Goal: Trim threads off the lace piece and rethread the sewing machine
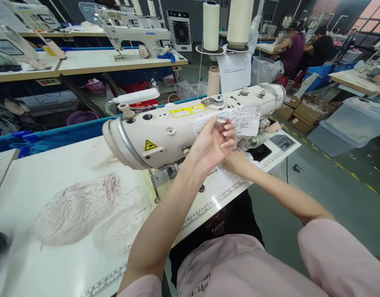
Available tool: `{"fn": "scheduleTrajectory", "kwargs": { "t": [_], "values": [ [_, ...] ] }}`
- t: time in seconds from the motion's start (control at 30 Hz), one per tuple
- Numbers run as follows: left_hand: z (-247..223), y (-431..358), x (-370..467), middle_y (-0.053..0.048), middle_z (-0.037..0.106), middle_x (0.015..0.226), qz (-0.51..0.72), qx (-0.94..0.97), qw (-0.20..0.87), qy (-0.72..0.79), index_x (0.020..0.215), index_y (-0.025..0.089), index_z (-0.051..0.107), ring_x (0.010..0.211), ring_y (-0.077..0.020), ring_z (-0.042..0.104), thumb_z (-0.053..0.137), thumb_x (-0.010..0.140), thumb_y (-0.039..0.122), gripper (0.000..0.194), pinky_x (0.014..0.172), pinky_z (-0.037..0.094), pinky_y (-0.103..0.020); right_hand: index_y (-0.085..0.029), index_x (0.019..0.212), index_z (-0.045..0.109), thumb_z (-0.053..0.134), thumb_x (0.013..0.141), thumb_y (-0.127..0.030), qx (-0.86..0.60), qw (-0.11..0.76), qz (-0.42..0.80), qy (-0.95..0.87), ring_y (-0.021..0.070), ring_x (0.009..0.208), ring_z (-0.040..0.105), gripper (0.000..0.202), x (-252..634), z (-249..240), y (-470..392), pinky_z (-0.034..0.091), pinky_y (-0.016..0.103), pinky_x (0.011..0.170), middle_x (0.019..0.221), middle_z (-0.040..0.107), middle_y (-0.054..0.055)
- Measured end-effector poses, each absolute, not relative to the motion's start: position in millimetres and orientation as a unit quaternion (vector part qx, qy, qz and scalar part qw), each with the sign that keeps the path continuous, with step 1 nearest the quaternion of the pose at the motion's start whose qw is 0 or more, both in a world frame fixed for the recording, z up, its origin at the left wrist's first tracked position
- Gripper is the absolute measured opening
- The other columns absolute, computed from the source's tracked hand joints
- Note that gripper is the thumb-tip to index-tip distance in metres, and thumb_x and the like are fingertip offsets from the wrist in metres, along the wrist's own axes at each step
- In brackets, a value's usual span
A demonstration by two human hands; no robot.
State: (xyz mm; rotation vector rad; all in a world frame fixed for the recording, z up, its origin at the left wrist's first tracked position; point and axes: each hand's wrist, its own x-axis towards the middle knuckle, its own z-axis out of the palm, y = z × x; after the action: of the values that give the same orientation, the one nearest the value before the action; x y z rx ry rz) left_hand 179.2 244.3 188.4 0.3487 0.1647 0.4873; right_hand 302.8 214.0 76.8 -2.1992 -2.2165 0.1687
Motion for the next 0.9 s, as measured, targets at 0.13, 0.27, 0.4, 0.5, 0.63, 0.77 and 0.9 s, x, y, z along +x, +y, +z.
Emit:
{"fn": "scheduleTrajectory", "kwargs": {
  "t": [0.13, 0.27, 0.4, 0.5, 0.63, 0.77, 0.9],
  "values": [
    [186.6, 247.7, 178.6, 0.002, 0.044, 0.064, 0.235, 0.202, 0.948, 0.076, 0.081, 0.011, 0.050, 0.051, -0.0051, 0.045, 0.024, 0.104, 0.033, 0.040, 0.041, 0.029, -0.015, -0.018, 0.103, 0.065, 0.048, 0.090, -0.024, -0.712, 0.022, -0.001, -0.701, 0.0278, 0.107, 0.056, 0.022, 317.1, 69.9, 190.8, 0.041, 0.036, 0.082, 0.109, 0.067, 0.013],
    [187.3, 248.9, 178.5, 0.003, 0.044, 0.064, 0.231, 0.216, 0.945, 0.080, 0.081, 0.012, 0.049, 0.052, -0.0048, 0.046, 0.022, 0.104, 0.032, 0.040, 0.044, 0.031, -0.015, -0.022, 0.112, 0.062, 0.040, 0.095, -0.028, -0.749, 0.053, -0.043, -0.659, 0.0242, 0.105, 0.057, 0.028, 344.2, 68.5, 170.7, 0.040, 0.034, 0.082, 0.110, 0.066, 0.009],
    [189.3, 247.5, 178.6, 0.003, 0.045, 0.064, 0.238, 0.225, 0.940, 0.093, 0.081, 0.012, 0.049, 0.052, -0.0046, 0.046, 0.022, 0.104, 0.033, 0.041, 0.044, 0.032, -0.016, -0.022, 0.113, 0.061, 0.056, 0.083, -0.021, -0.771, 0.075, -0.042, -0.631, 0.0218, 0.088, 0.061, 0.031, 372.5, 64.4, 154.4, 0.040, 0.029, 0.065, 0.105, 0.066, 0.006],
    [189.9, 247.0, 178.8, 0.003, 0.045, 0.063, 0.242, 0.229, 0.937, 0.102, 0.080, 0.012, 0.049, 0.051, -0.0046, 0.046, 0.022, 0.104, 0.032, 0.041, 0.043, 0.031, -0.016, -0.025, 0.098, 0.064, 0.051, 0.079, -0.009, -0.761, 0.099, -0.031, -0.641, 0.0154, 0.083, 0.061, 0.028, 389.3, 57.1, 149.2, 0.040, 0.024, 0.060, 0.100, 0.067, 0.000],
    [189.5, 247.4, 179.2, 0.003, 0.044, 0.063, 0.239, 0.234, 0.937, 0.099, 0.080, 0.012, 0.049, 0.051, -0.0048, 0.046, 0.022, 0.104, 0.032, 0.041, 0.042, 0.030, -0.016, -0.020, 0.091, 0.066, 0.041, 0.082, -0.005, -0.780, 0.134, -0.073, -0.607, 0.0215, 0.096, 0.058, 0.030, 419.6, 52.6, 149.7, 0.042, 0.029, 0.064, 0.100, 0.066, 0.007],
    [189.1, 247.2, 179.0, 0.003, 0.044, 0.063, 0.241, 0.232, 0.938, 0.094, 0.080, 0.012, 0.049, 0.051, -0.0047, 0.045, 0.023, 0.104, 0.031, 0.040, 0.043, 0.031, -0.015, -0.020, 0.094, 0.069, 0.044, 0.083, -0.008, -0.785, 0.141, -0.115, -0.592, 0.0294, 0.099, 0.055, 0.029, 439.6, 56.5, 145.8, 0.043, 0.040, 0.072, 0.110, 0.066, 0.012],
    [188.7, 246.6, 178.8, 0.003, 0.044, 0.065, 0.244, 0.227, 0.938, 0.095, 0.080, 0.012, 0.049, 0.052, -0.0051, 0.045, 0.025, 0.103, 0.032, 0.039, 0.042, 0.030, -0.015, -0.019, 0.100, 0.067, 0.042, 0.088, -0.014, -0.768, 0.149, -0.142, -0.606, 0.0314, 0.103, 0.052, 0.029, 414.7, 61.9, 142.7, 0.041, 0.045, 0.080, 0.112, 0.064, 0.013]
  ]
}}
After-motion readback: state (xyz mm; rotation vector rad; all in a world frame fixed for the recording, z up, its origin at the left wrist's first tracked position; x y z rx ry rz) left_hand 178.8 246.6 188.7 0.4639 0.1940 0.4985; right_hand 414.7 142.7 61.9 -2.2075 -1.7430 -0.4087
